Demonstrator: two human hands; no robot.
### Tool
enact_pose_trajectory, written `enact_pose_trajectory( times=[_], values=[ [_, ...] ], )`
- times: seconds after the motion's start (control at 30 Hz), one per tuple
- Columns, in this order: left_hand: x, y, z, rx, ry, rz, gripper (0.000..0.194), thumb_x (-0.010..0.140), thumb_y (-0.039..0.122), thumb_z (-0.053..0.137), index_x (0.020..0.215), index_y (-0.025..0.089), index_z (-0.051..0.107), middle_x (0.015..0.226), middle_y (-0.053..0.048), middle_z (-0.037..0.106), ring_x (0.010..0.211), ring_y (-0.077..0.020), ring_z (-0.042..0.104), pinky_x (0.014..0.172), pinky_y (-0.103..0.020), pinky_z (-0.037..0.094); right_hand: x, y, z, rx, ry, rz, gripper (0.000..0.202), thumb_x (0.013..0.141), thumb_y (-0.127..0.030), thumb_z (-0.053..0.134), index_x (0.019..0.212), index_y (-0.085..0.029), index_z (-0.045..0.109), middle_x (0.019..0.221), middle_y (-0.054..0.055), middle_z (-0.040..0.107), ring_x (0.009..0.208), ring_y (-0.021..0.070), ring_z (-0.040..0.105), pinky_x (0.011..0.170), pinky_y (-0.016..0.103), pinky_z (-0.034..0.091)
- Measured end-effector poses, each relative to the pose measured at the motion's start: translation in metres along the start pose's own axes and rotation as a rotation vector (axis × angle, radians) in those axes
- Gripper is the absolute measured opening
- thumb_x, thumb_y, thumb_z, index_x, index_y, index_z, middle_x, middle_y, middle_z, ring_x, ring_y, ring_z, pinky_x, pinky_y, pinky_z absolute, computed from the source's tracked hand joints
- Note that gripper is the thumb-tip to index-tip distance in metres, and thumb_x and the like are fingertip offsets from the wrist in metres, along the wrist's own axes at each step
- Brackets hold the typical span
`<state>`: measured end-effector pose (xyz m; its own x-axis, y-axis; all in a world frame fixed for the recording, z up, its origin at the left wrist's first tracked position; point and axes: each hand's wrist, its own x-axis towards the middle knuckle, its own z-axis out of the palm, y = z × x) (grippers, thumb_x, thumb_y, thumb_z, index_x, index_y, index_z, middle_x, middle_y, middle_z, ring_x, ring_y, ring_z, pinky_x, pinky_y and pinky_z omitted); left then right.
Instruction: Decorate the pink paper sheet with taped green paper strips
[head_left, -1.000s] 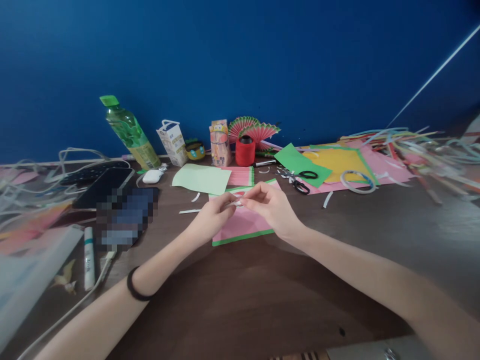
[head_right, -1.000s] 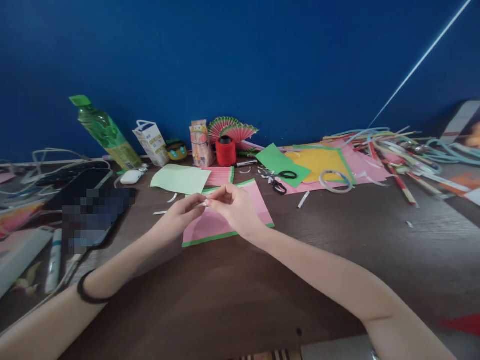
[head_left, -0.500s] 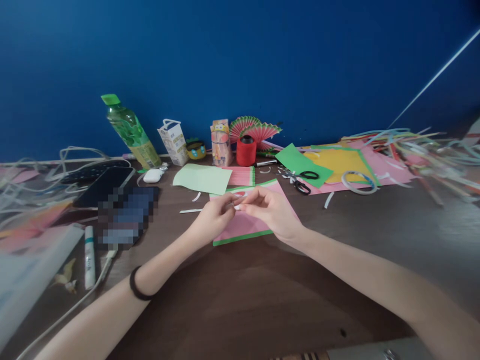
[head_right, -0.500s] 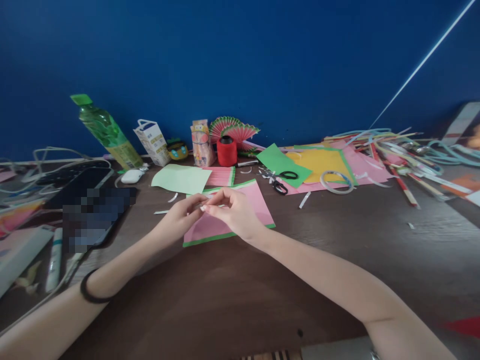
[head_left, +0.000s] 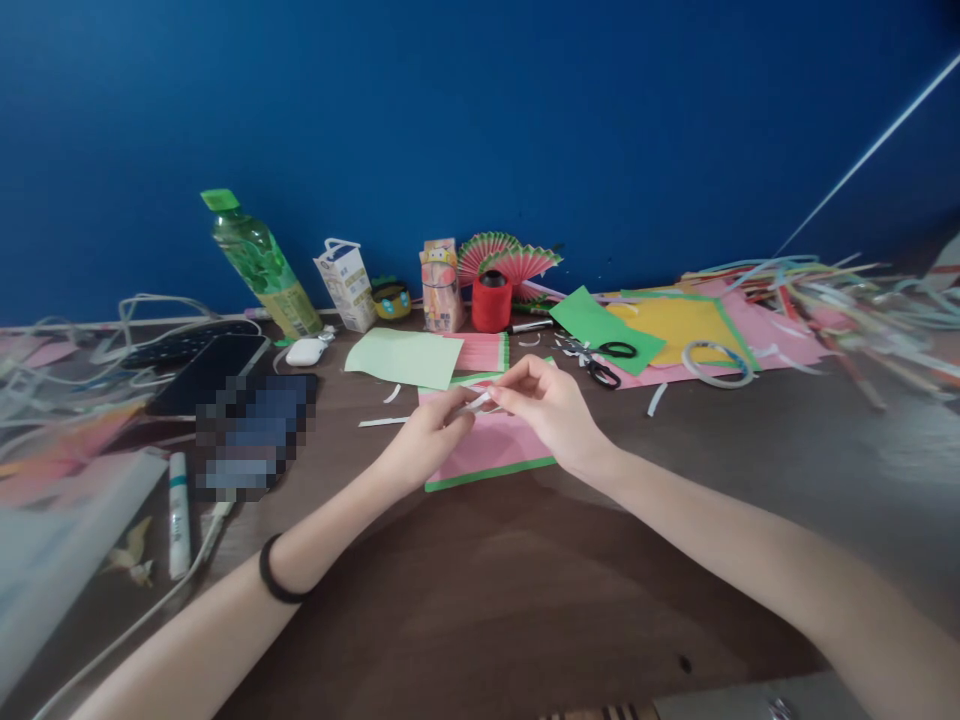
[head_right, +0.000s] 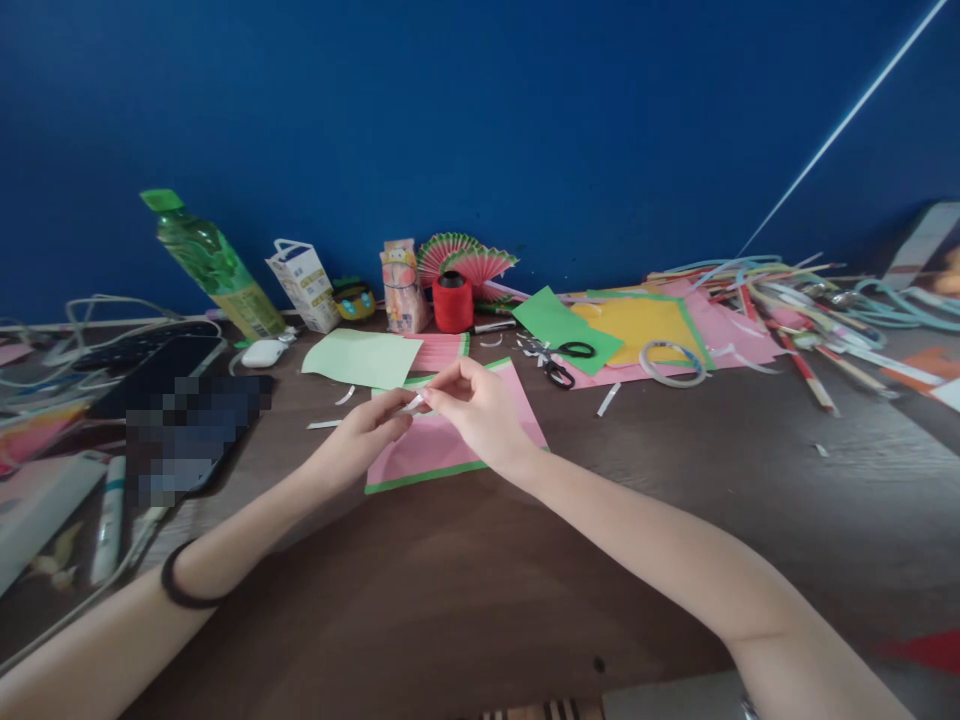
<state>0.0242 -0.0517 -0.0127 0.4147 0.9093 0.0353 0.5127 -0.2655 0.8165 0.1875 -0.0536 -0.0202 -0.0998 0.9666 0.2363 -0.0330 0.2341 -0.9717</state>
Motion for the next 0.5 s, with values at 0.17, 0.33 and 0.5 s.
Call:
enact_pose_trajectory(
  times=[0.17, 0.33, 0.5],
  values=[
    [-0.0010, 0.0013, -0.0015, -0.069, -0.010, 0.000, 0.028, 0.080, 0.023, 0.037, 0.100, 0.018, 0.057, 0.097, -0.002, 0.062, 0.092, -0.0197, 0.053, 0.084, -0.031, 0.039, -0.0010, -0.0013, 0.0008, 0.032, -0.008, 0.026, 0.015, 0.073, -0.026, 0.064, 0.072, -0.017, 0.052, 0.070, 0.000, 0.063, 0.070, 0.0147, 0.066, 0.062, 0.026, 0.050],
    [-0.0001, 0.0002, 0.0001, -0.073, -0.015, -0.009, 0.028, 0.081, 0.023, 0.038, 0.101, 0.018, 0.056, 0.100, -0.004, 0.062, 0.095, -0.0207, 0.053, 0.086, -0.033, 0.039, -0.0022, -0.0016, 0.0004, 0.008, -0.012, 0.033, 0.017, 0.073, -0.029, 0.064, 0.073, -0.017, 0.052, 0.072, 0.000, 0.062, 0.069, 0.0153, 0.066, 0.054, 0.024, 0.049],
    [0.0007, -0.0013, 0.0021, -0.055, 0.007, 0.009, 0.028, 0.081, 0.022, 0.037, 0.101, 0.018, 0.055, 0.100, -0.004, 0.062, 0.095, -0.0196, 0.053, 0.085, -0.032, 0.039, -0.0025, -0.0016, -0.0001, -0.013, -0.016, 0.044, 0.019, 0.073, -0.032, 0.063, 0.074, -0.018, 0.051, 0.074, 0.000, 0.060, 0.070, 0.0151, 0.065, 0.045, 0.020, 0.047]
  ],
)
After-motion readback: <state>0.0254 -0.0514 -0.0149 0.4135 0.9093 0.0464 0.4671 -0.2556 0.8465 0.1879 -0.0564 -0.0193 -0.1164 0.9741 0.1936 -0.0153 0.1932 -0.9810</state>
